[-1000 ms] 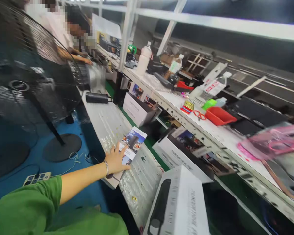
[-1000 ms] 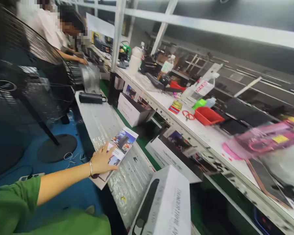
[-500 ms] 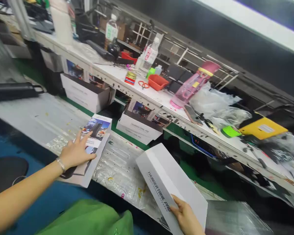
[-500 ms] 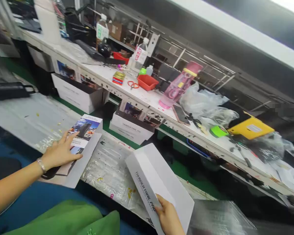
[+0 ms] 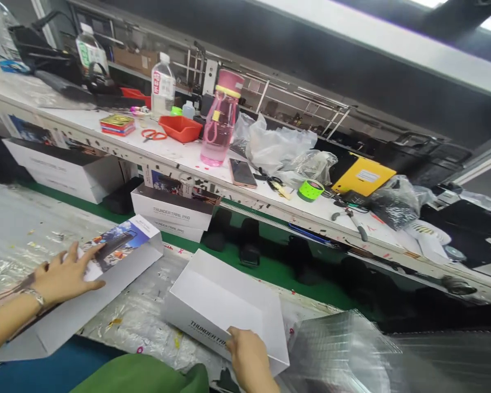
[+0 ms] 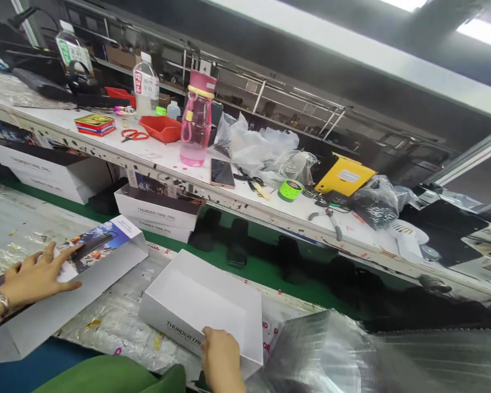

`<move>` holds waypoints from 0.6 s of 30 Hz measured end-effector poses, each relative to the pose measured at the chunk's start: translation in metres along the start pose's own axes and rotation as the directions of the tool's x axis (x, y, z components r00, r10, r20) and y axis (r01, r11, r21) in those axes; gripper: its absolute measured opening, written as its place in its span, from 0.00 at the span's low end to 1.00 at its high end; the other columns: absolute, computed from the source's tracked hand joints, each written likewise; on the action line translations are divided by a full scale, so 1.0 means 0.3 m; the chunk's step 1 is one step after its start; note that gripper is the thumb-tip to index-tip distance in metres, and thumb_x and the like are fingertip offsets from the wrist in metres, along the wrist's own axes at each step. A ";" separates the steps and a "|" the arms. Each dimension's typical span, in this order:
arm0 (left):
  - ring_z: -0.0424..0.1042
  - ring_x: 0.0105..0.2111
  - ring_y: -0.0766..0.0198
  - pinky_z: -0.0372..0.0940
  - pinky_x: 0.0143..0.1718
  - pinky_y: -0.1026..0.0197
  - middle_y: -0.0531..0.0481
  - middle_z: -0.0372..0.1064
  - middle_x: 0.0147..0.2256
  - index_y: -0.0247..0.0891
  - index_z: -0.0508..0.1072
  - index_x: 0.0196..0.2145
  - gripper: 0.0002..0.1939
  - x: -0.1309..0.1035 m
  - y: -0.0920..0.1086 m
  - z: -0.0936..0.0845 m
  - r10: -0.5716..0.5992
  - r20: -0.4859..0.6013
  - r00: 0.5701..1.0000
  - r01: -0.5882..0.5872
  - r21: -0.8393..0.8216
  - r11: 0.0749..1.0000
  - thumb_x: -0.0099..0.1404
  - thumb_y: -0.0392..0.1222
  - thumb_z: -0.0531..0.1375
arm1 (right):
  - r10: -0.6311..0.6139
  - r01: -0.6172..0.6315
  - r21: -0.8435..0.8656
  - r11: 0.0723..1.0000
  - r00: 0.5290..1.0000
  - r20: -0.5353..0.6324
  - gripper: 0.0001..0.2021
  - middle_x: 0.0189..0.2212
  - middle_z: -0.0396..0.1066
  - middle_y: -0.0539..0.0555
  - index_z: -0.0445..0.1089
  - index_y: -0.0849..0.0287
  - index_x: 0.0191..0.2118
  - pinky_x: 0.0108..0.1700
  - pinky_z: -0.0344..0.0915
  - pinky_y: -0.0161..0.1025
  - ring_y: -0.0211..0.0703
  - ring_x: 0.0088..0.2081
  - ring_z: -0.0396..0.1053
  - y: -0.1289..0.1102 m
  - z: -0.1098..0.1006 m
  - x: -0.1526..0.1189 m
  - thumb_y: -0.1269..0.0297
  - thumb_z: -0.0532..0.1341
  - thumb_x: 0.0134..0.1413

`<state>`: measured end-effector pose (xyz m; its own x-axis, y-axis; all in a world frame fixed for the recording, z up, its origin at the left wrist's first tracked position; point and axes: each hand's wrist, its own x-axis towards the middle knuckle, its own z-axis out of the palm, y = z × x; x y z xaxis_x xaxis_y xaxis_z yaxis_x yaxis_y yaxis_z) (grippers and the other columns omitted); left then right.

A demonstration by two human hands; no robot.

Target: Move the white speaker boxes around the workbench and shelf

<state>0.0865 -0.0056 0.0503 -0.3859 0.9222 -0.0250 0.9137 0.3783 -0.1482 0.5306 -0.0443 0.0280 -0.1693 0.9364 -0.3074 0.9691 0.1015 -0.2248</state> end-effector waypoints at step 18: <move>0.60 0.54 0.44 0.51 0.51 0.47 0.47 0.57 0.60 0.59 0.41 0.63 0.43 -0.141 0.194 -0.013 0.142 -0.057 0.988 -0.138 0.078 0.987 0.49 0.48 0.50 | 0.054 -0.065 -0.046 0.997 0.979 -0.198 0.15 0.39 0.76 0.62 0.73 0.58 0.43 0.47 0.61 0.50 0.57 0.45 0.71 0.394 -0.453 0.393 0.70 0.51 0.56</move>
<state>0.1566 -0.0223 0.0466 -0.2439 0.9697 0.0108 0.9456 0.2402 -0.2196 0.6494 0.1237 0.0910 -0.0778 0.9884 -0.1303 0.9853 0.0563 -0.1615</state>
